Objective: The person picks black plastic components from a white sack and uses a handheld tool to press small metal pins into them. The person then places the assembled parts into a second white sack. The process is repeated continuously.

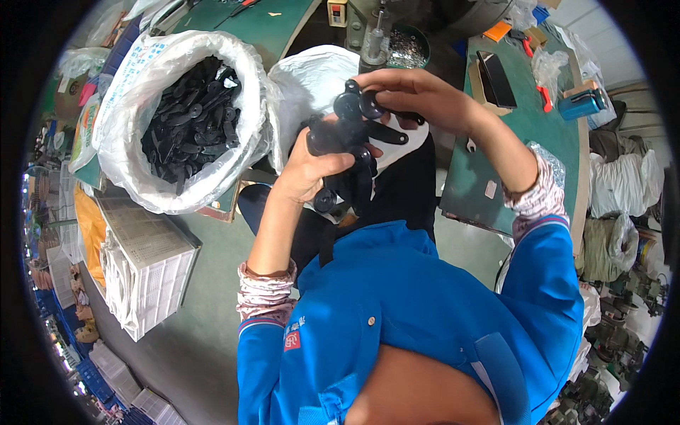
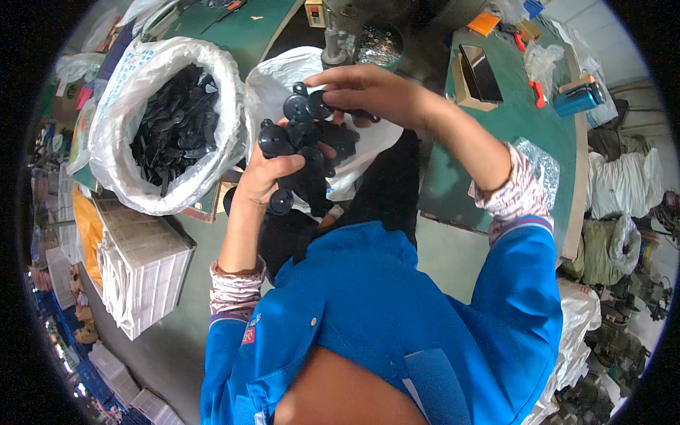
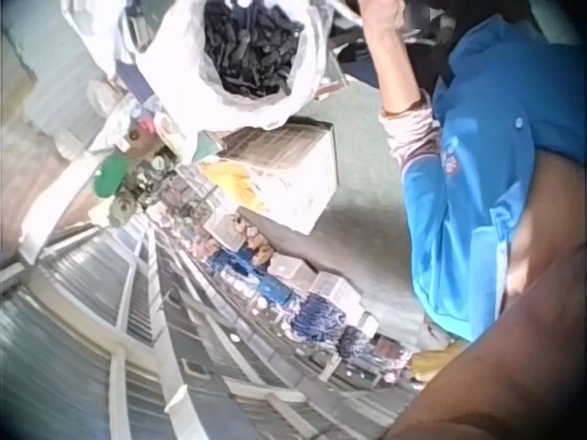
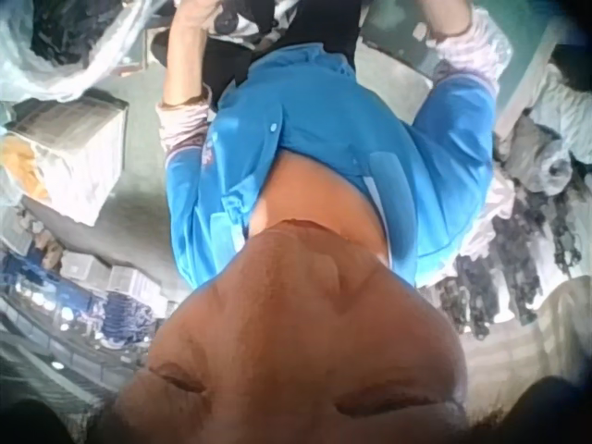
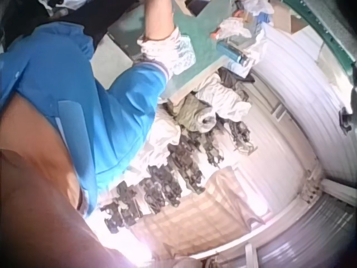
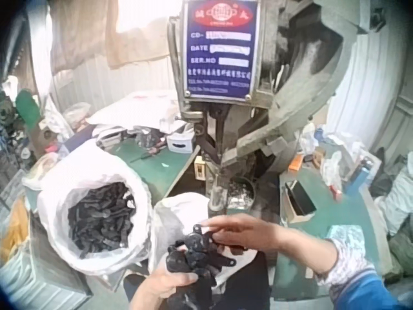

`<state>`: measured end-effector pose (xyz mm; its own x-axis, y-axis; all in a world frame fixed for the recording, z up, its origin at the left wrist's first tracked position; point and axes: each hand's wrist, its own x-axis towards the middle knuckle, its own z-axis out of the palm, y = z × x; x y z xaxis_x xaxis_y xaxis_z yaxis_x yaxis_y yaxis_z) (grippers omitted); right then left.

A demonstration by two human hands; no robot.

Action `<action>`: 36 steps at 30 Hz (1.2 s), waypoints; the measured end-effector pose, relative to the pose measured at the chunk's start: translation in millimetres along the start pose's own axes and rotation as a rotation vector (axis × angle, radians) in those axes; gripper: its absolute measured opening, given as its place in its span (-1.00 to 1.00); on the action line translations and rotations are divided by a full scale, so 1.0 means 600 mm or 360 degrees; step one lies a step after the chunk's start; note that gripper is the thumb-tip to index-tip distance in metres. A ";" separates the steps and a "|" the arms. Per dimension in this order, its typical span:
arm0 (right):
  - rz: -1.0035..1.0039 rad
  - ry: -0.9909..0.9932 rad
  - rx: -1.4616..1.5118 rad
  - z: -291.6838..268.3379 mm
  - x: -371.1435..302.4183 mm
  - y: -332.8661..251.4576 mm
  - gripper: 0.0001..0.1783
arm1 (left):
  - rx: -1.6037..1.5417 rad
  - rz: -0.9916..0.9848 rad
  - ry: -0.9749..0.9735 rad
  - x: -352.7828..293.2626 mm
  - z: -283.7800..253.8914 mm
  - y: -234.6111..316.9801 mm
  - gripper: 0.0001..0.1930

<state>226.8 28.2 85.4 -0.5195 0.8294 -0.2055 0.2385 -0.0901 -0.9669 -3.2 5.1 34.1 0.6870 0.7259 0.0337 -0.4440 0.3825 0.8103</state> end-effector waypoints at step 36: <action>-0.0092 0.0844 0.0277 -0.063 0.053 -0.123 -0.76 | -0.0657 0.0403 0.0514 0.032 -0.045 -0.032 -0.37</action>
<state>223.7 82.3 155.8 -0.0333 0.9953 -0.0907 0.0595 -0.0886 -0.9943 2.9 27.1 3.7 0.3485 0.9366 -0.0357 -0.8038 0.3183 0.5026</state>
